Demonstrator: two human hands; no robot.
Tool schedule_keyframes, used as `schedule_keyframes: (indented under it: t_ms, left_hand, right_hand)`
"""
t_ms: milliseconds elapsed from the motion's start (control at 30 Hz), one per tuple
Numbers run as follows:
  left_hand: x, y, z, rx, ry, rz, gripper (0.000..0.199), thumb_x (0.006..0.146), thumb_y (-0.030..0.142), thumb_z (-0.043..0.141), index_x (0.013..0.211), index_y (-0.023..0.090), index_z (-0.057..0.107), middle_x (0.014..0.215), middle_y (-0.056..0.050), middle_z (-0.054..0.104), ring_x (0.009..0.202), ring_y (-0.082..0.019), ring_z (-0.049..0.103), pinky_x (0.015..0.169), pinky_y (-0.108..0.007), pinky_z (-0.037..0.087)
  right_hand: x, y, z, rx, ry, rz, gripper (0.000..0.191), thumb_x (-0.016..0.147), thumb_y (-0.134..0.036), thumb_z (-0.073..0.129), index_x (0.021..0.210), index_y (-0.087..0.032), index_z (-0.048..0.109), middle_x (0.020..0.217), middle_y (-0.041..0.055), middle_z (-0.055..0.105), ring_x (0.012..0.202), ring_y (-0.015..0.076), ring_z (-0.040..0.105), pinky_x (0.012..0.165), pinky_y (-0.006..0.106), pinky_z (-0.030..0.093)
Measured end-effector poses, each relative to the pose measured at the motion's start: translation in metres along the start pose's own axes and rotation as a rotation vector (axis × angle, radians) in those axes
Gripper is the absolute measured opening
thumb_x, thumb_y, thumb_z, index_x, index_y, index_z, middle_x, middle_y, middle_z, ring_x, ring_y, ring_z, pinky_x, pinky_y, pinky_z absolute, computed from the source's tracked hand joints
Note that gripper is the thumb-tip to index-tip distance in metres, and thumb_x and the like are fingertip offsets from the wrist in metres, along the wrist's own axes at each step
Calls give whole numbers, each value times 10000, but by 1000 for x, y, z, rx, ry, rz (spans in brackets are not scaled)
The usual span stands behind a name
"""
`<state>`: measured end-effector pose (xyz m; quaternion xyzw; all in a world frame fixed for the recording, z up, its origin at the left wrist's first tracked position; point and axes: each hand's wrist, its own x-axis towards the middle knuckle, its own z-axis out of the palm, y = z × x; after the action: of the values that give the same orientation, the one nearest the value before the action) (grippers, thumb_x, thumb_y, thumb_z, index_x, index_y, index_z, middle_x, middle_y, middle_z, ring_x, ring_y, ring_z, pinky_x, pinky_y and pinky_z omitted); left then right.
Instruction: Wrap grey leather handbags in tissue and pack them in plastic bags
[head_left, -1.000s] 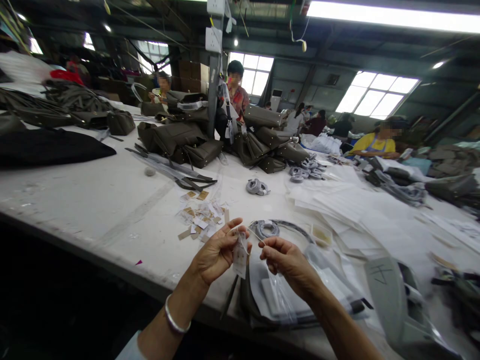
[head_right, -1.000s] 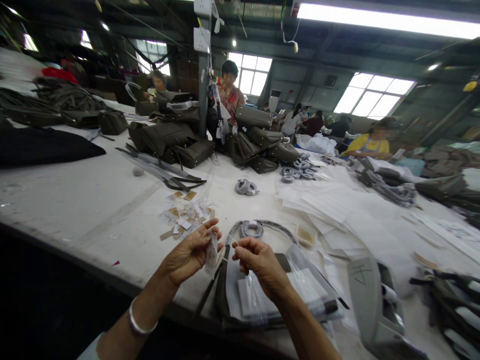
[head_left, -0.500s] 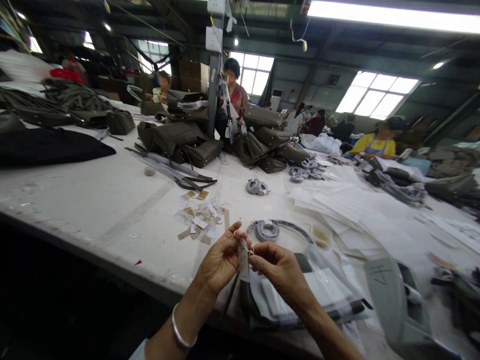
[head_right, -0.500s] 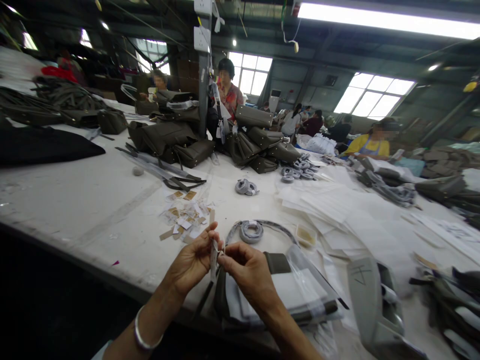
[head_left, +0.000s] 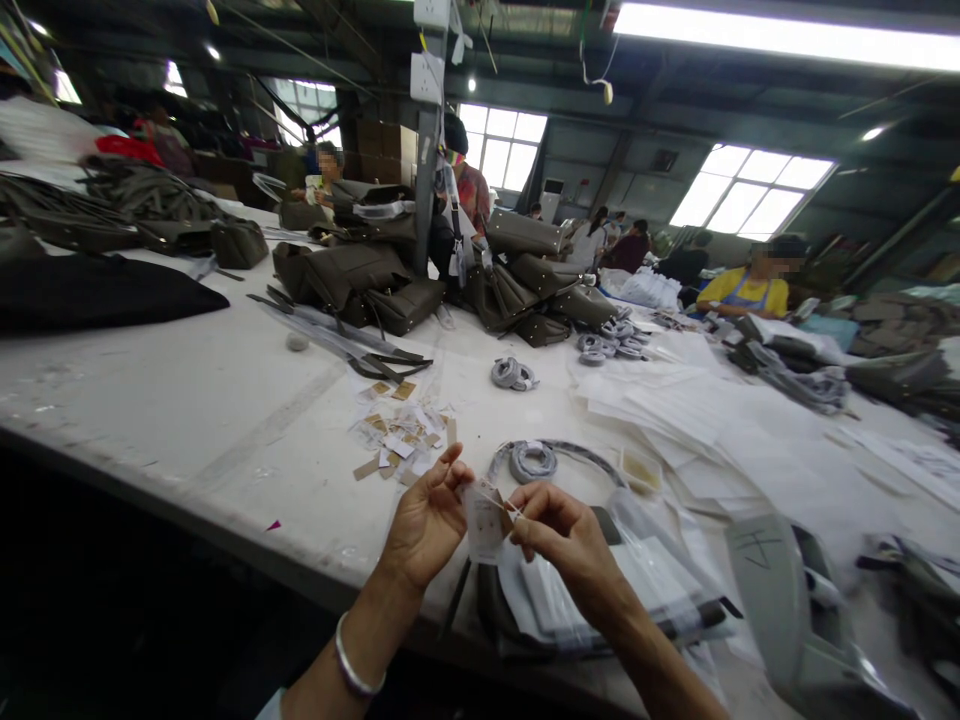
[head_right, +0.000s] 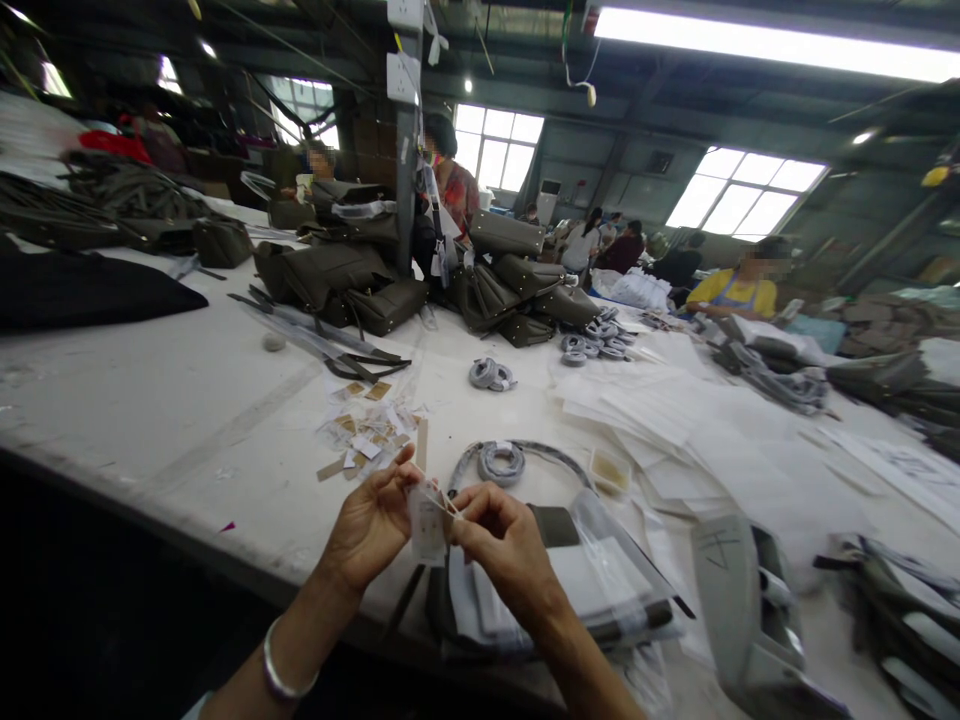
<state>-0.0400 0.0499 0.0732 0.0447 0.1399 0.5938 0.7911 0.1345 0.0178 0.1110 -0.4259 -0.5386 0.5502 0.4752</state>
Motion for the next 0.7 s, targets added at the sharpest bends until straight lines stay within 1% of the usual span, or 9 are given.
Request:
schedule_keyframes:
  t_ms: [100, 200, 267, 333, 400, 467, 533, 600, 700]
  left_hand:
    - [-4, -1, -1, 21, -69, -18, 310, 758, 145, 718, 1051, 166, 622, 627, 74, 557, 612, -72, 597, 824, -275, 535]
    - [-10, -1, -1, 198, -197, -66, 296, 757, 180, 741, 1031, 148, 634, 534, 100, 469, 472, -39, 471, 743, -236, 516]
    - [-12, 2, -1, 313, -273, -97, 275, 750, 170, 746, 1003, 132, 646, 491, 104, 445, 414, -28, 391, 697, -231, 503]
    - [-12, 6, -2, 316, -289, -66, 254, 744, 155, 745, 980, 138, 653, 467, 111, 426, 396, -22, 353, 684, -228, 498]
    - [-11, 9, -5, 246, -250, 4, 254, 743, 148, 736, 982, 162, 651, 475, 111, 434, 421, -28, 388, 705, -225, 499]
    - [-10, 10, -8, 212, -218, 40, 247, 752, 144, 724, 985, 177, 650, 491, 103, 459, 466, -43, 450, 741, -238, 504]
    - [-9, 7, -13, 243, -209, 37, 232, 751, 134, 723, 971, 173, 659, 484, 86, 476, 548, -82, 541, 787, -268, 508]
    - [-9, 4, -18, 256, -193, 48, 237, 734, 126, 742, 956, 169, 672, 478, 69, 493, 652, -123, 609, 832, -289, 504]
    - [-9, 2, -21, 149, -158, 111, 299, 701, 157, 788, 978, 190, 679, 524, 71, 524, 690, -118, 613, 851, -288, 498]
  right_hand:
    - [-1, 4, 2, 106, 75, -8, 332, 710, -360, 791, 604, -178, 535, 806, 15, 630, 494, 75, 498, 410, 217, 386]
    - [2, 4, 2, 231, 135, 27, 358, 686, -348, 819, 655, -191, 499, 723, -20, 618, 426, 56, 466, 350, 188, 341]
    - [4, 3, -1, 289, 106, 111, 369, 657, -332, 847, 777, -205, 522, 704, -36, 627, 420, 70, 497, 334, 174, 343]
    - [4, 4, -5, 324, 19, 206, 436, 639, -311, 867, 897, -210, 531, 716, -27, 654, 470, 100, 567, 352, 172, 388]
    - [2, 5, -10, 360, -92, 275, 461, 644, -316, 871, 932, -199, 530, 717, -6, 676, 508, 115, 603, 386, 180, 435]
    - [-1, 5, -13, 410, -168, 314, 439, 669, -345, 860, 918, -193, 532, 683, -9, 670, 471, 97, 577, 391, 178, 440]
    - [-4, 1, -14, 462, -199, 317, 420, 690, -384, 845, 914, -196, 542, 646, -32, 644, 431, 75, 537, 385, 172, 432]
    - [-7, -6, -14, 484, -214, 291, 429, 677, -390, 855, 920, -195, 560, 684, -31, 647, 456, 70, 552, 418, 178, 455]
    - [-8, -14, -13, 432, -238, 259, 424, 637, -327, 884, 894, -184, 579, 771, -8, 671, 530, 89, 605, 483, 204, 499]
